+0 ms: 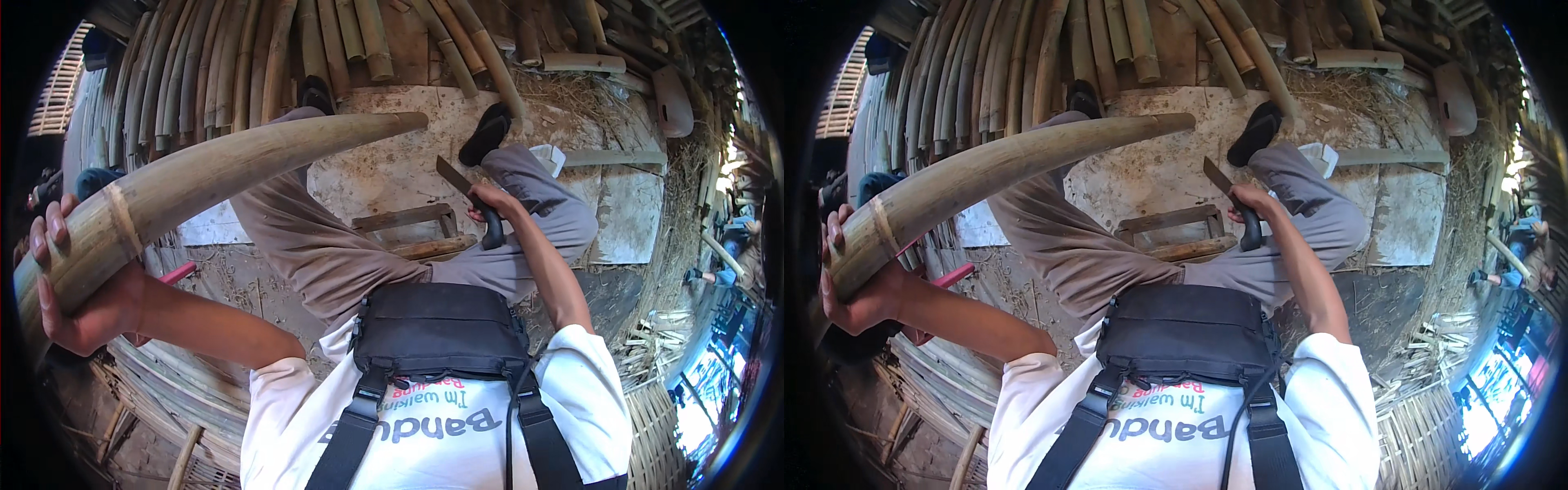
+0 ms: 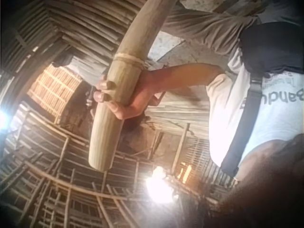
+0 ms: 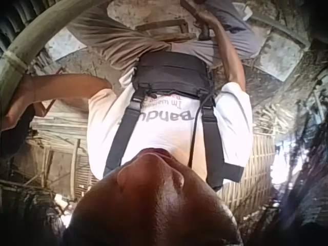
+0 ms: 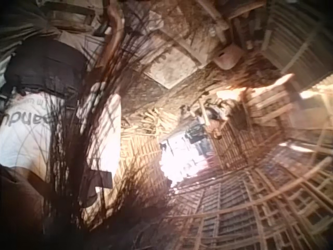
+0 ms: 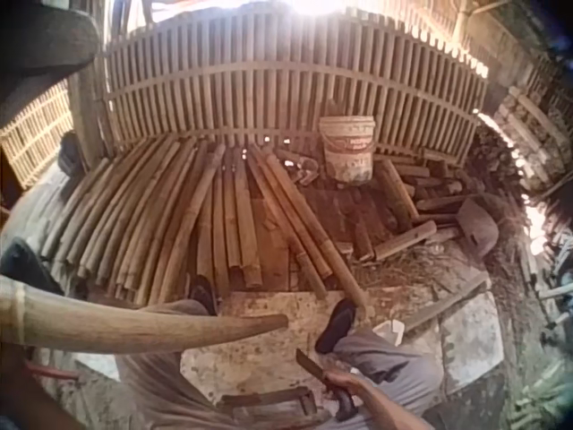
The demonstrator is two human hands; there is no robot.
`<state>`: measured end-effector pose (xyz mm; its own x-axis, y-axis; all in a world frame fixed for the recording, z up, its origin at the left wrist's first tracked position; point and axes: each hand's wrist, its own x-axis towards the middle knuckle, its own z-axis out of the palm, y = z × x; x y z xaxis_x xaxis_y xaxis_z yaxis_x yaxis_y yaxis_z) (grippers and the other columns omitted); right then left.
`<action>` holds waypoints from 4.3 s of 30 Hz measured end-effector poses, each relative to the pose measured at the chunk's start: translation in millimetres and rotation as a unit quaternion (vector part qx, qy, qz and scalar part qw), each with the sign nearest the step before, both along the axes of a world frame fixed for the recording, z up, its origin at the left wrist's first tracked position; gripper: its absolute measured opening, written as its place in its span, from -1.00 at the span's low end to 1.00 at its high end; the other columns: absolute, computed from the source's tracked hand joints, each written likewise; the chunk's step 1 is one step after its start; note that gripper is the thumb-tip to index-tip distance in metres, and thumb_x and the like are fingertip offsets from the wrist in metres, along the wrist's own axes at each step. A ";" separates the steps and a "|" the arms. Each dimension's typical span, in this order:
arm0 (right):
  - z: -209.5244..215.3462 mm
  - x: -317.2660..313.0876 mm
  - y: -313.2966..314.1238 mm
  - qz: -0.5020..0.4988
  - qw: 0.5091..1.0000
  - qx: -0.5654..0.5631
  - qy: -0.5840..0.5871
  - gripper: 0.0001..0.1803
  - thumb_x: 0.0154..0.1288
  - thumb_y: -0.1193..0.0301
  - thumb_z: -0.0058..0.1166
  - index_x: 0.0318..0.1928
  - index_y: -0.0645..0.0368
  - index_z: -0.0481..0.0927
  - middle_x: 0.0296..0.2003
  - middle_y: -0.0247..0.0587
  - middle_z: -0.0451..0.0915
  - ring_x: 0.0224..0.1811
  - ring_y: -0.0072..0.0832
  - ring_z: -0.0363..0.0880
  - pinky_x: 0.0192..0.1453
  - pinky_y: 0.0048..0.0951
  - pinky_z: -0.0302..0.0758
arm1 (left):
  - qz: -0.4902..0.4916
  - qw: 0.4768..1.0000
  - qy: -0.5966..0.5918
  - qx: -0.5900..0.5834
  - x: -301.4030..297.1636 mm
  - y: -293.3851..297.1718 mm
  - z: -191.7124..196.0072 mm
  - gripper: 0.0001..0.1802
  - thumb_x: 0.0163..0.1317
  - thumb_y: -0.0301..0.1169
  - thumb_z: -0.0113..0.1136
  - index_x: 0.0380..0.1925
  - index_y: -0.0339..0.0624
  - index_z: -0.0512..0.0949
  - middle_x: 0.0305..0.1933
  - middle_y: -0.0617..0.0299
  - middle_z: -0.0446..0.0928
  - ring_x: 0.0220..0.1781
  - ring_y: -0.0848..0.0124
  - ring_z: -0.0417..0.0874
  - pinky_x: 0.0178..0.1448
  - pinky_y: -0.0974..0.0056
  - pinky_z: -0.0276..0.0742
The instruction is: Sawing a bamboo pole using a hand saw and preparing it with a knife.
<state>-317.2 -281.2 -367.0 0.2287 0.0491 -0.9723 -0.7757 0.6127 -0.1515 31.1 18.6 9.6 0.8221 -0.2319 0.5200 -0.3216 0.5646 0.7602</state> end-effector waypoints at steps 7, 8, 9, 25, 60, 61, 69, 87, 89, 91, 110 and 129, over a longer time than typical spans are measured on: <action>95.4 -21.5 -7.0 -0.166 0.984 0.050 -0.049 -0.77 0.31 0.29 -0.23 -0.18 0.18 0.20 -0.50 -0.26 0.42 -0.77 -0.68 0.26 -0.77 -0.65 0.30 | -0.034 0.999 0.006 -0.024 -9.9 -8.5 -2.1 -0.61 -0.17 -0.26 0.04 -0.33 -0.29 0.33 -0.28 0.15 0.30 -0.17 0.29 0.35 0.17 0.10 0.12; 95.1 -27.0 -6.7 -0.212 0.971 0.096 -0.046 -0.72 0.31 0.31 -0.23 -0.04 0.16 0.21 -0.48 -0.29 0.40 -0.79 -0.72 0.16 -0.79 -0.68 0.20 | -0.039 0.999 0.009 -0.028 -11.4 -9.9 -1.9 -0.61 -0.16 -0.27 0.03 -0.32 -0.28 0.33 -0.28 0.15 0.30 -0.18 0.29 0.35 0.16 0.10 0.13; 104.0 -28.1 -4.1 -0.214 0.971 0.094 -0.049 -0.72 0.31 0.31 -0.23 -0.04 0.16 0.21 -0.48 -0.29 0.40 -0.79 -0.72 0.16 -0.79 -0.68 0.20 | -0.042 0.999 0.007 -0.031 -11.4 -11.4 -1.8 -0.61 -0.16 -0.27 0.03 -0.32 -0.28 0.33 -0.28 0.15 0.30 -0.18 0.29 0.35 0.16 0.10 0.13; 117.4 71.4 66.5 0.211 0.739 -0.536 -0.351 -0.53 0.18 0.44 -0.18 0.15 0.21 0.35 -0.48 0.33 0.47 -0.42 0.14 0.48 -0.24 -0.10 0.44 | -0.169 0.978 -0.084 -0.086 -7.0 17.6 -24.8 -0.48 -0.25 -0.34 0.08 -0.15 -0.18 0.33 -0.36 0.25 0.31 -0.33 0.41 0.33 -0.02 0.25 0.14; 92.8 43.4 64.8 0.057 0.919 -0.296 -0.253 -0.36 0.16 0.41 -0.06 0.30 0.12 0.17 -0.59 -0.15 0.55 -0.72 -0.50 0.47 -0.62 -0.43 0.44 | -0.181 0.971 -0.141 -0.068 -41.9 -8.2 -8.5 -0.44 -0.33 -0.33 0.17 -0.16 -0.03 0.37 -0.49 0.45 0.39 -0.53 0.56 0.44 -0.11 0.37 0.27; 95.8 41.1 71.7 0.053 0.918 -0.284 -0.273 -0.32 0.15 0.41 -0.02 0.32 0.10 0.15 -0.59 -0.19 0.54 -0.72 -0.53 0.47 -0.62 -0.45 0.43 | -0.185 0.970 -0.144 -0.069 -41.4 -9.1 -7.5 -0.44 -0.34 -0.33 0.17 -0.15 -0.03 0.37 -0.50 0.46 0.40 -0.53 0.56 0.44 -0.12 0.37 0.28; 79.0 4.1 95.0 -0.095 0.971 -0.141 -0.166 -0.24 0.13 0.55 -0.07 0.34 0.00 -0.01 -0.51 -0.13 0.51 -0.67 -0.53 0.44 -0.60 -0.49 0.48 | -0.180 0.971 -0.149 -0.054 -42.7 -16.1 -5.6 -0.42 -0.32 -0.29 0.18 -0.13 -0.03 0.36 -0.49 0.44 0.42 -0.52 0.57 0.45 -0.11 0.36 0.27; 159.5 11.3 93.8 -0.053 0.905 -0.291 -0.306 -0.33 0.14 0.52 -0.03 0.27 -0.04 0.09 -0.67 -0.33 0.31 -0.79 -0.57 0.31 -0.69 -0.50 0.31 | -0.234 0.958 -0.161 -0.042 -37.1 -17.3 -11.8 -0.46 -0.26 -0.31 0.16 -0.13 -0.02 0.36 -0.46 0.42 0.40 -0.46 0.54 0.42 -0.08 0.34 0.21; 161.0 19.7 93.7 -0.031 0.894 -0.302 -0.330 -0.33 0.14 0.52 -0.02 0.27 -0.05 0.08 -0.68 -0.32 0.29 -0.78 -0.55 0.33 -0.68 -0.48 0.31 | -0.254 0.951 -0.171 -0.048 -32.5 -16.2 -11.7 -0.46 -0.26 -0.30 0.17 -0.14 -0.02 0.37 -0.47 0.43 0.41 -0.49 0.55 0.42 -0.08 0.35 0.23; 145.6 22.9 94.1 0.040 0.895 -0.272 -0.350 -0.33 0.12 0.50 0.01 0.24 -0.05 0.10 -0.66 -0.28 0.30 -0.78 -0.46 0.33 -0.62 -0.41 0.34 | -0.364 0.912 -0.176 -0.072 -22.8 -19.2 -13.6 -0.45 -0.27 -0.27 0.19 -0.13 0.00 0.36 -0.47 0.44 0.42 -0.46 0.53 0.42 -0.05 0.33 0.22; 66.5 -9.8 90.1 -0.113 0.989 -0.044 -0.090 -0.82 0.14 0.45 0.06 -0.36 0.35 0.44 -0.55 -0.15 0.51 -0.64 -0.44 0.51 -0.58 -0.41 0.53 | 0.118 0.992 0.036 0.006 -55.7 3.0 -22.7 -0.49 -0.09 -0.32 0.03 -0.07 -0.28 0.26 -0.21 0.03 0.35 -0.05 0.04 0.40 0.20 -0.13 0.25; 126.7 22.5 93.5 -0.069 0.897 -0.226 -0.372 -0.77 0.22 0.33 0.05 -0.34 0.22 0.36 -0.60 -0.36 0.41 -0.69 -0.61 0.40 -0.61 -0.55 0.37 | -0.023 0.992 -0.121 -0.016 -27.7 -19.4 -26.8 -0.46 0.06 -0.25 -0.04 0.08 -0.08 0.17 -0.34 0.17 0.28 -0.34 0.35 0.32 -0.08 0.23 0.19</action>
<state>-294.7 -187.8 -240.3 0.7968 -0.3917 -0.4601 -0.2768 0.4402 -0.8542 3.3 -0.8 -17.2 0.6614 -0.2468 0.7082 -0.4656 0.6052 0.6457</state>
